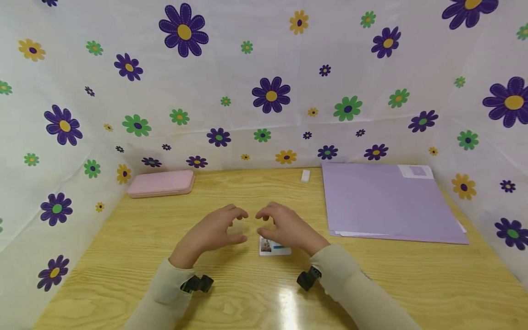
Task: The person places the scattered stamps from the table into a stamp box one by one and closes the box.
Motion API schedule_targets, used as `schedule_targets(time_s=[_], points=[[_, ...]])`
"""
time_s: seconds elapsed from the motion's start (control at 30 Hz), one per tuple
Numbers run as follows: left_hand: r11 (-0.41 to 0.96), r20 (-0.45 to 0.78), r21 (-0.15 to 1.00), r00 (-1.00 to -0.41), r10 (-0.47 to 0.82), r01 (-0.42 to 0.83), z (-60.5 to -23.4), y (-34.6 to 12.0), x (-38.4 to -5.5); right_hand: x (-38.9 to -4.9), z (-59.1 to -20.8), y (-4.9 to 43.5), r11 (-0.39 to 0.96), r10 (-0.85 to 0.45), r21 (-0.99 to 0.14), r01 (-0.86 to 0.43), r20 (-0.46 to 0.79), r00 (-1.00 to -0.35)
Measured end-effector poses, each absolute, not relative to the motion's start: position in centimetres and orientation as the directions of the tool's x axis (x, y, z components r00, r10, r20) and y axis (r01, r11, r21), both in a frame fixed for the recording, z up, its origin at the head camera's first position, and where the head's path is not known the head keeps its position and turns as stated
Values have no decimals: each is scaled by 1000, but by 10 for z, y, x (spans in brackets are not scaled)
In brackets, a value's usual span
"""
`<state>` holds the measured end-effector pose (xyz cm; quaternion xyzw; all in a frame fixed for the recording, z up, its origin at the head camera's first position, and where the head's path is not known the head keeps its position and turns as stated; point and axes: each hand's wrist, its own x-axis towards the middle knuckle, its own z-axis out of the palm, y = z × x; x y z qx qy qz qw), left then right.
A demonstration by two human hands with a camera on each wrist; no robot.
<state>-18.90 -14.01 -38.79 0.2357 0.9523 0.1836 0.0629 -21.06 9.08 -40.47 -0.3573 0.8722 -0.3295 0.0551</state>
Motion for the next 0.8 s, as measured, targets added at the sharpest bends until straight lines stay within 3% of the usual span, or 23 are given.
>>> schedule_targets(time_s=[0.4, 0.8], points=[[864, 12, 304, -908, 419, 403, -392, -167, -188, -219, -400, 70, 544, -671, -601, -586, 108, -733], [899, -24, 298, -939, 343, 321, -393, -194, -187, -226, -402, 48, 596, -678, -554, -581, 40, -734]])
